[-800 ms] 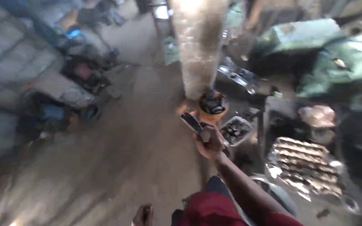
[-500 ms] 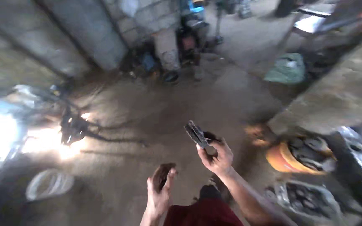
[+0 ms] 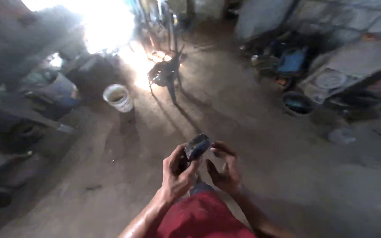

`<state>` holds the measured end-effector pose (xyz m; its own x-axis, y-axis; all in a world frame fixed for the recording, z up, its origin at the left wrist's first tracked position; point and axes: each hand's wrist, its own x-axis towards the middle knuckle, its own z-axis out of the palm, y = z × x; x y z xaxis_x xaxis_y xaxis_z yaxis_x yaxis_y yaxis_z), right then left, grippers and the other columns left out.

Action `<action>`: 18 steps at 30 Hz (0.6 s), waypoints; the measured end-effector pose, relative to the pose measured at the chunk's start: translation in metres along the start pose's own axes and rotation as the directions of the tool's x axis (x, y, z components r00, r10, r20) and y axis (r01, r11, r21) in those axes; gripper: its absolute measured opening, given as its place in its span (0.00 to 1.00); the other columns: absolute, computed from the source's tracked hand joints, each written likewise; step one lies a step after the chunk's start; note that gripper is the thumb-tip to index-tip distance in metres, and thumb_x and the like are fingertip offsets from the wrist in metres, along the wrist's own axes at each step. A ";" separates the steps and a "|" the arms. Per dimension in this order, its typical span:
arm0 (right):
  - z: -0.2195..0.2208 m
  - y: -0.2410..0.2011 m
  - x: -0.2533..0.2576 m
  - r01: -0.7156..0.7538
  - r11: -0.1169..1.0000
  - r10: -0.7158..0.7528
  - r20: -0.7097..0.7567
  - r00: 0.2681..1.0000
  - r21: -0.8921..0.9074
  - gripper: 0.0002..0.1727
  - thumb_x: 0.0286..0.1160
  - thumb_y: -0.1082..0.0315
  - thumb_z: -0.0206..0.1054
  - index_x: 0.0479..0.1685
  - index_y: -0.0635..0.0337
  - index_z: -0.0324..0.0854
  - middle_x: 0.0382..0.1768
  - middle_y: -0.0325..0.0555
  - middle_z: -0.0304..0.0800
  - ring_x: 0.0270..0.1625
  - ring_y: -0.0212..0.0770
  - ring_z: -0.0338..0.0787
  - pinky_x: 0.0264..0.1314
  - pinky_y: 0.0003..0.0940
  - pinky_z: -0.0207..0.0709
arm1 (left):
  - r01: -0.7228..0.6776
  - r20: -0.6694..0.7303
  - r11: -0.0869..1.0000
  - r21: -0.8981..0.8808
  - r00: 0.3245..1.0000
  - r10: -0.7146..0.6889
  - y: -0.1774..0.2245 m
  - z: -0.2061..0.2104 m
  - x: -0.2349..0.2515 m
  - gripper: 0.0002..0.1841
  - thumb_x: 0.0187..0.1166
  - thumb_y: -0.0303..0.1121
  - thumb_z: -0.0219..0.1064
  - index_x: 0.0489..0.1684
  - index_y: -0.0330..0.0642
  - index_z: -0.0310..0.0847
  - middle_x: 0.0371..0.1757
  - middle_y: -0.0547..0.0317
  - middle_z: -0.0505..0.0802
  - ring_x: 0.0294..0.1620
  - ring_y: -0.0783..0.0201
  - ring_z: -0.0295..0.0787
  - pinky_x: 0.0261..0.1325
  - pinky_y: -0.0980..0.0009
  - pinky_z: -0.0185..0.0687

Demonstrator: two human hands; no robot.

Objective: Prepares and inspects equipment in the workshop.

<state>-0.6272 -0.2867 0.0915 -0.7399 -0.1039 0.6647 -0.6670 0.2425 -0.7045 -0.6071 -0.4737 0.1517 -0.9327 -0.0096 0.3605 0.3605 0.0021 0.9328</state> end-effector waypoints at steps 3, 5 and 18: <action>0.036 0.036 0.073 -0.140 0.957 0.101 0.160 0.982 0.254 0.25 0.80 0.60 0.70 0.76 0.47 0.74 0.74 0.48 0.79 0.66 0.46 0.88 0.65 0.42 0.89 | -0.028 -0.056 0.988 0.154 0.998 0.037 -0.020 -0.045 0.051 0.20 0.76 0.28 0.75 0.65 0.31 0.83 0.47 0.54 0.95 0.36 0.70 0.91 0.37 0.73 0.90; 0.065 0.061 0.118 -0.150 0.930 0.066 0.250 0.966 0.336 0.27 0.82 0.55 0.68 0.78 0.47 0.71 0.75 0.51 0.77 0.63 0.48 0.90 0.61 0.43 0.90 | -0.008 -0.126 0.985 0.174 0.992 0.030 -0.036 -0.070 0.082 0.20 0.76 0.29 0.75 0.65 0.32 0.83 0.44 0.56 0.95 0.31 0.72 0.86 0.32 0.76 0.85; 0.309 0.212 0.347 -0.337 0.932 0.233 0.490 0.840 0.135 0.20 0.85 0.66 0.65 0.71 0.66 0.81 0.58 0.48 0.92 0.50 0.34 0.93 0.55 0.32 0.92 | 0.226 -0.167 0.963 0.146 0.965 -0.201 -0.175 -0.274 0.317 0.16 0.76 0.37 0.77 0.57 0.40 0.86 0.42 0.63 0.95 0.28 0.72 0.87 0.29 0.74 0.86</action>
<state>-1.0527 -0.5697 0.0954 -0.8199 -0.5035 0.2726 -0.3842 0.1309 -0.9139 -0.9633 -0.7513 0.1024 -0.9710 -0.1771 0.1606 0.1354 0.1463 0.9799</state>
